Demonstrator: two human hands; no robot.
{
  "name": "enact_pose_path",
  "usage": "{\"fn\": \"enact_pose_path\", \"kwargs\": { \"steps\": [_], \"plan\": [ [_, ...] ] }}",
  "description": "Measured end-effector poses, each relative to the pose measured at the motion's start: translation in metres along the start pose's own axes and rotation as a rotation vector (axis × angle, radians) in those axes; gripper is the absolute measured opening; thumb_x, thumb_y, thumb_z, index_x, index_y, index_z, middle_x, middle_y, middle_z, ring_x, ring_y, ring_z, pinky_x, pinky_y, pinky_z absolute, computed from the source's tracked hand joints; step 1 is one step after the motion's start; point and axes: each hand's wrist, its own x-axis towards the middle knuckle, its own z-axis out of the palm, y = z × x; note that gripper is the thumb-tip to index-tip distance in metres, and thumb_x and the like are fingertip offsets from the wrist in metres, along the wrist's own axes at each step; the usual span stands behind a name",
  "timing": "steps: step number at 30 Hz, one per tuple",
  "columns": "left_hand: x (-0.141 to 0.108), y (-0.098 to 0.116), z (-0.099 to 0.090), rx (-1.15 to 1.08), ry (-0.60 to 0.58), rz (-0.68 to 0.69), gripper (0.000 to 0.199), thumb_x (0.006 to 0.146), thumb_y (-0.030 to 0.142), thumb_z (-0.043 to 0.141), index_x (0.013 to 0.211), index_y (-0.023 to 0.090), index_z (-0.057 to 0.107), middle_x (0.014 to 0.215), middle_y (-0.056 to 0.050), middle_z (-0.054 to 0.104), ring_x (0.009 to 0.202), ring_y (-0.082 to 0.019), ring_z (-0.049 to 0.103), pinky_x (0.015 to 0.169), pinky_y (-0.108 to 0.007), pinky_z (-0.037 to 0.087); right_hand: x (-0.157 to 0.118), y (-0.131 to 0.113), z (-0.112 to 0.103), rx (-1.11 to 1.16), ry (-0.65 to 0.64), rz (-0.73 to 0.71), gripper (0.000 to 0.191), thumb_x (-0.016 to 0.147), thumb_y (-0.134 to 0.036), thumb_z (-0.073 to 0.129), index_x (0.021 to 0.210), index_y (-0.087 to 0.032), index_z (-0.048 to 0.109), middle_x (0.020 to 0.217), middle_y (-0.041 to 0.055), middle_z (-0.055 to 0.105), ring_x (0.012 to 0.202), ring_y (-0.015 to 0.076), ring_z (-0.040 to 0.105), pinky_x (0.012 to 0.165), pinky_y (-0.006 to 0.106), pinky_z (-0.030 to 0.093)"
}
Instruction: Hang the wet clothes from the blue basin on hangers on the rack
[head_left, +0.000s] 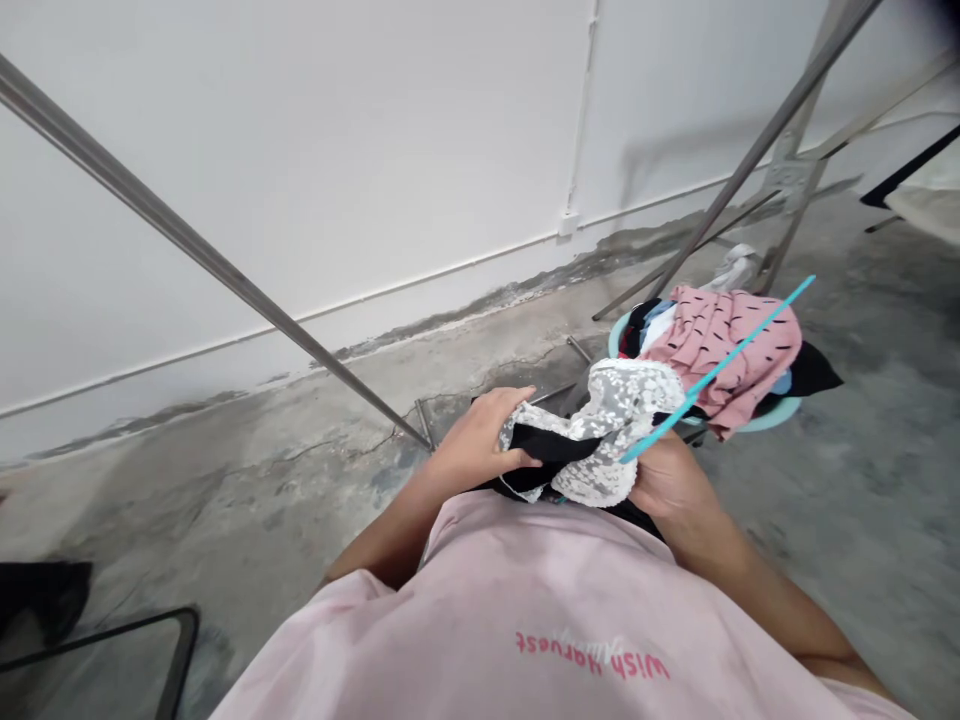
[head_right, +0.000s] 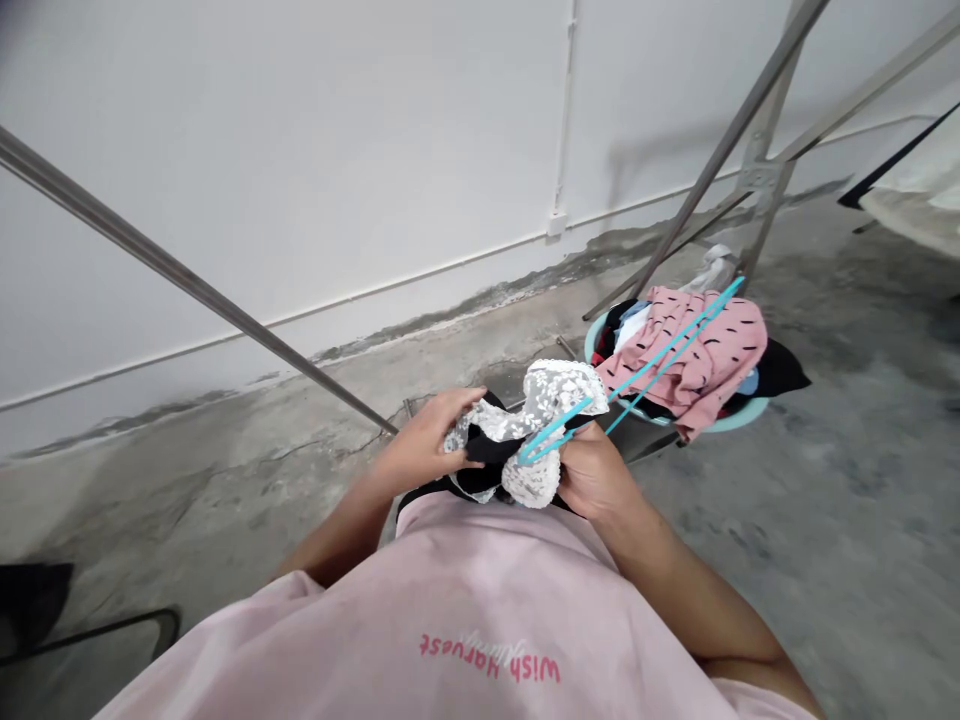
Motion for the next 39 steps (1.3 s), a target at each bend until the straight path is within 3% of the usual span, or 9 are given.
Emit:
{"fn": "enact_pose_path", "kwargs": {
  "steps": [4, 10, 16, 21, 23, 26, 30, 33, 39],
  "plan": [
    [0.014, -0.006, 0.013, 0.105, -0.039, -0.001, 0.074, 0.073, 0.041, 0.076, 0.138, 0.023, 0.048, 0.14, -0.012, 0.049, 0.13, -0.03, 0.043, 0.109, -0.042, 0.034, -0.005, -0.014, -0.003, 0.113, 0.088, -0.058, 0.03, 0.052, -0.015, 0.075, 0.079, -0.024, 0.066, 0.07, -0.0019, 0.07, 0.078, 0.0211, 0.069, 0.085, 0.037, 0.056],
    [0.012, -0.024, 0.018, -0.006, -0.037, -0.193, 0.074, 0.074, 0.031, 0.075, 0.141, 0.023, 0.043, 0.135, -0.011, 0.054, 0.121, -0.027, 0.052, 0.103, -0.041, 0.041, -0.007, -0.02, -0.019, 0.138, 0.151, -0.064, 0.045, 0.049, -0.017, 0.072, 0.094, -0.025, 0.066, 0.085, 0.001, 0.072, 0.084, 0.0235, 0.068, 0.085, 0.04, 0.055],
    [0.019, -0.015, 0.019, -0.012, 0.041, 0.05, 0.059, 0.084, 0.038, 0.065, 0.139, 0.025, 0.047, 0.142, -0.011, 0.046, 0.134, -0.026, 0.039, 0.113, -0.042, 0.03, -0.009, -0.017, -0.017, 0.224, 0.169, 0.014, 0.037, 0.048, -0.015, 0.071, 0.083, -0.026, 0.068, 0.077, -0.001, 0.072, 0.075, 0.0225, 0.067, 0.083, 0.042, 0.056],
    [0.04, -0.008, 0.029, -0.176, 0.001, 0.115, 0.031, 0.084, 0.038, 0.063, 0.112, 0.024, 0.067, 0.117, -0.007, 0.064, 0.117, -0.025, 0.054, 0.103, -0.039, 0.041, -0.014, -0.019, -0.014, 0.249, 0.164, -0.017, 0.037, 0.044, -0.013, 0.076, 0.079, -0.025, 0.069, 0.077, -0.0014, 0.072, 0.071, 0.0202, 0.067, 0.079, 0.039, 0.057],
    [0.043, -0.011, 0.033, -0.333, 0.094, 0.038, 0.027, 0.084, 0.042, 0.061, 0.099, 0.021, 0.07, 0.1, -0.006, 0.069, 0.104, -0.024, 0.061, 0.093, -0.036, 0.047, -0.013, -0.019, -0.017, 0.229, 0.17, -0.042, 0.038, 0.045, -0.013, 0.076, 0.081, -0.024, 0.069, 0.079, -0.0008, 0.073, 0.071, 0.0198, 0.067, 0.072, 0.035, 0.058],
    [0.036, -0.013, 0.031, -0.692, 0.404, -0.088, 0.03, 0.081, 0.049, 0.063, 0.086, 0.019, 0.068, 0.083, -0.002, 0.068, 0.085, -0.019, 0.063, 0.079, -0.03, 0.05, -0.005, -0.018, -0.03, 0.139, 0.185, -0.102, 0.034, 0.046, -0.013, 0.076, 0.077, -0.022, 0.067, 0.075, -0.0003, 0.071, 0.065, 0.0173, 0.065, 0.058, 0.027, 0.055],
    [0.016, 0.002, 0.016, -1.055, 0.716, -0.129, 0.037, 0.063, 0.05, 0.08, 0.076, 0.02, 0.062, 0.066, 0.003, 0.062, 0.059, -0.011, 0.056, 0.061, -0.022, 0.047, 0.019, -0.014, -0.055, -0.138, 0.089, -0.106, 0.023, 0.056, -0.018, 0.077, 0.076, -0.018, 0.066, 0.059, -0.0036, 0.059, 0.045, 0.0058, 0.049, 0.037, 0.014, 0.035],
    [0.005, 0.017, 0.006, -1.087, 0.77, -0.106, 0.043, 0.056, 0.051, 0.084, 0.07, 0.018, 0.061, 0.06, 0.004, 0.059, 0.052, -0.009, 0.052, 0.054, -0.021, 0.044, 0.033, -0.017, -0.066, -0.295, 0.066, -0.22, 0.025, 0.07, -0.035, 0.074, 0.086, -0.017, 0.068, 0.07, 0.0001, 0.062, 0.047, 0.005, 0.046, 0.033, 0.013, 0.023],
    [0.013, 0.023, 0.003, -1.122, 0.697, -0.009, 0.037, 0.062, 0.047, 0.084, 0.074, 0.018, 0.065, 0.063, 0.004, 0.06, 0.052, -0.007, 0.051, 0.054, -0.018, 0.042, 0.024, -0.028, -0.054, -0.449, -0.096, -0.504, 0.029, 0.083, -0.043, 0.064, 0.094, -0.017, 0.069, 0.084, 0.0054, 0.066, 0.047, 0.0043, 0.041, 0.04, 0.019, 0.031]
  ]
}}
